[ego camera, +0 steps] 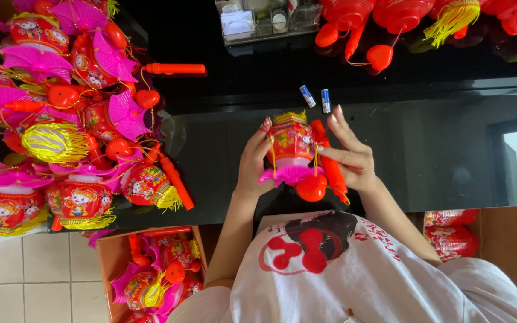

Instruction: Assembling a decorative electronic lantern by installing batteries into the handle and attaching the lantern body.

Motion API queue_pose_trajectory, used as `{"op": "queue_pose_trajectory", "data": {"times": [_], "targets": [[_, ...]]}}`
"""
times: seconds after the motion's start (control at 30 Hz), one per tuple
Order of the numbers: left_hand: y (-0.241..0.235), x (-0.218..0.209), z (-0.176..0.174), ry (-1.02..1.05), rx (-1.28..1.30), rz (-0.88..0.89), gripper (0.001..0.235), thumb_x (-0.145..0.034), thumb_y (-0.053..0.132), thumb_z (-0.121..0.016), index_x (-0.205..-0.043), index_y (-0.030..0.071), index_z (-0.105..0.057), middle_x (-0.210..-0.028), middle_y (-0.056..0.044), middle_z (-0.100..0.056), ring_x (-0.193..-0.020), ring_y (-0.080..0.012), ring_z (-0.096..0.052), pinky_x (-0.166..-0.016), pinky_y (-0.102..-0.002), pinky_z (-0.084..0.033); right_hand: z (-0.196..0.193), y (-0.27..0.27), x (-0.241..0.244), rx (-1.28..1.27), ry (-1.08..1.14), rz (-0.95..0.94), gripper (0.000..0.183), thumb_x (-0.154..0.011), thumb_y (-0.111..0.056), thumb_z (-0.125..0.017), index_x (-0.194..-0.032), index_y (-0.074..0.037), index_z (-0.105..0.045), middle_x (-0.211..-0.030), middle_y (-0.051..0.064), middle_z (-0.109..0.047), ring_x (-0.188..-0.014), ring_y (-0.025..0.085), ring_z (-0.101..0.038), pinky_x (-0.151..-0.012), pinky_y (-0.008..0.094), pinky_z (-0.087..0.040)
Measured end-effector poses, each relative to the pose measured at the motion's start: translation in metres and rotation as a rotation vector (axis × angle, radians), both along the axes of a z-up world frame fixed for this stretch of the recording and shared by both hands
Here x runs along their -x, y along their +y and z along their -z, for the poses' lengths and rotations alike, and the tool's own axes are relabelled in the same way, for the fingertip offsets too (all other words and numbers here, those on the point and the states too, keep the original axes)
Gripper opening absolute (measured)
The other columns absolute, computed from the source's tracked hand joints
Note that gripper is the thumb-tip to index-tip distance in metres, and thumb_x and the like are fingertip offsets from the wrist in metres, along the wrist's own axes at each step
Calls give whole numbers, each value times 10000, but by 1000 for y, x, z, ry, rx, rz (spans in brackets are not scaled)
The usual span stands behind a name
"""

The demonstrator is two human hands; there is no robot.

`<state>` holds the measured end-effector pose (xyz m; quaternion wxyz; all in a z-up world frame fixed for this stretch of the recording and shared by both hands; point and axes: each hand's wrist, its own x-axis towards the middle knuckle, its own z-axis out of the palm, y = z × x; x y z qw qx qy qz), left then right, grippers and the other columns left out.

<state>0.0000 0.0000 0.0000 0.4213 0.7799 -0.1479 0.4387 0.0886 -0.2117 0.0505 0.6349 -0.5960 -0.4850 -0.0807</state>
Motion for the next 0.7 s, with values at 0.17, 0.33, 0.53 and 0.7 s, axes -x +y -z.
{"op": "queue_pose_trajectory", "data": {"times": [0.17, 0.33, 0.53, 0.7], "targets": [[-2, 9, 12, 238, 455, 316, 819, -651, 161, -943, -1347, -25, -554, -1313, -225, -575, -1197, -386, -588, -1041, -518, -465, 31, 7, 9, -205, 464, -74, 366, -803, -11, -768, -1127, 128, -672, -1198, 345, -616, -1192, 505, -548, -1075, 654, -405], [-8, 3, -2, 410, 974, 588, 259, -790, 104, -810, -997, -14, -709, -824, -136, -732, -690, -181, -701, -606, -331, -584, 21, 18, 22, -374, 1069, -116, 395, -929, -53, -619, -1243, 187, -610, -1166, 371, -681, -1087, 473, -699, -952, 638, -552], [-8, 14, 39, 687, 1558, 445, 370, -959, 384, -703, -1057, 28, -739, -975, -159, -770, -851, -276, -779, -701, -421, -663, -4, 31, 28, -219, 1496, -5, 543, -987, -249, -622, -1422, 67, -548, -1443, 303, -566, -1396, 483, -477, -1151, 654, -343], [-17, 21, 38, 794, 1556, 255, 531, -931, 442, -765, -1230, 21, -636, -1154, -195, -702, -1025, -337, -728, -806, -531, -628, 0, 40, 34, -212, 1534, 75, 370, -985, -160, -676, -1278, 66, -673, -1063, 231, -739, -952, 328, -773, -852, 447, -643]]}}
